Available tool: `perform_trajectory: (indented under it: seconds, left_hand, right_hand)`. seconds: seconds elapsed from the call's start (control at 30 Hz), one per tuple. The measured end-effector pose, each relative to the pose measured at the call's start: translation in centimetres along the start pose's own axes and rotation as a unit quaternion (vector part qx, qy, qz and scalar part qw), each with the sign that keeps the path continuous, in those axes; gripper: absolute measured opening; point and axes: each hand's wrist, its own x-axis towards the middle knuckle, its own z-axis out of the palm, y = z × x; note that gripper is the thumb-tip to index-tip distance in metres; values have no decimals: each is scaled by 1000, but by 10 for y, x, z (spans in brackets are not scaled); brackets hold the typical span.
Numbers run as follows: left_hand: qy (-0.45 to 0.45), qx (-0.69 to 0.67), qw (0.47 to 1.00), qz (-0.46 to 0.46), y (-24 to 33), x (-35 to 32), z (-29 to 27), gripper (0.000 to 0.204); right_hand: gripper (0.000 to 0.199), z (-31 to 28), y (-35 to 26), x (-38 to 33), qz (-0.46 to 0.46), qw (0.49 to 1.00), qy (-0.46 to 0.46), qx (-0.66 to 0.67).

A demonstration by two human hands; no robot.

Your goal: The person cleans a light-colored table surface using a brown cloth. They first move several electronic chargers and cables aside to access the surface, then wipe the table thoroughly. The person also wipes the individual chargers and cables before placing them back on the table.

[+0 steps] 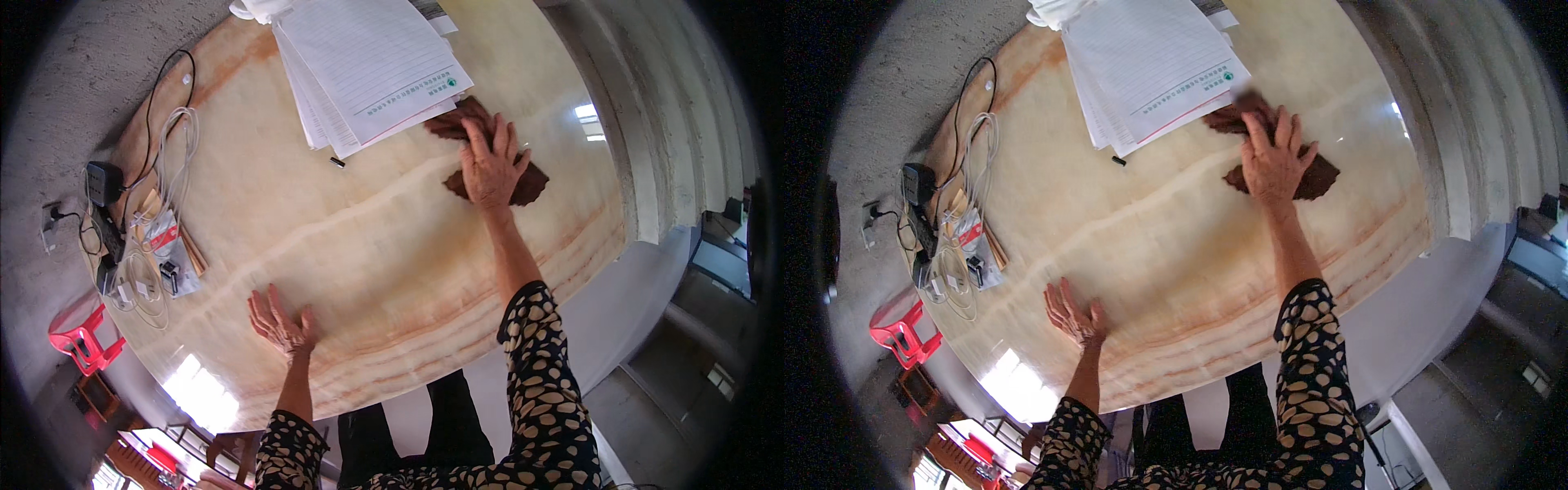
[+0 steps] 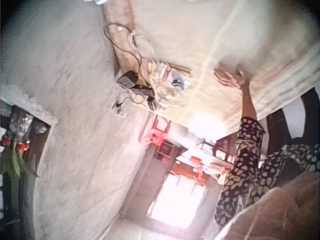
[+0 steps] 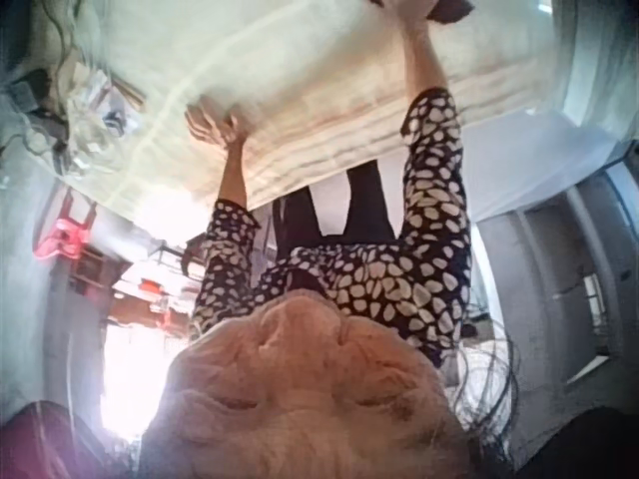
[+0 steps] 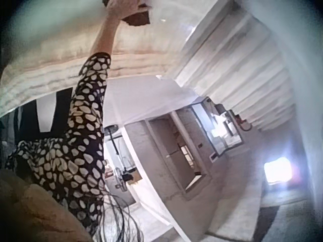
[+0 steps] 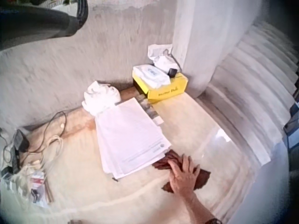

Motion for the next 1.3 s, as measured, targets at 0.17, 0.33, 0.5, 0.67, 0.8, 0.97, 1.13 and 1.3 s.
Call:
perform_trajectory:
  seconds: [0.17,0.33,0.5,0.67,0.8,0.97,1.13,1.3]
  left_hand:
    - [-7,4,1000,-9,6,2,-5,75]
    - [11,13,1000,2,7,-1,-1,73]
    - [21,24,999,18,2,-5,1,69]
    - [26,66,997,5,14,-7,9,65]
    - [72,-6,994,87,52,-29,27,62]
    - [11,-112,984,142,161,-38,30,62]
    - [29,-113,984,135,225,-17,43,63]
    - [24,-17,999,41,263,-9,47,68]
  right_hand:
    - [46,12,87,31,55,998,-24,-16]
    - [48,14,102,18,108,994,-2,-24]
    - [51,-13,12,-74,-3,999,26,-34]
    - [42,-76,-35,-188,-53,986,-35,153]
    - [47,-117,-31,-280,-127,969,-127,173]
    - [51,-131,25,-311,-143,959,-171,177]
    - [45,-108,90,-220,-125,975,-126,131]
    - [48,-71,118,-118,-118,983,-83,112]
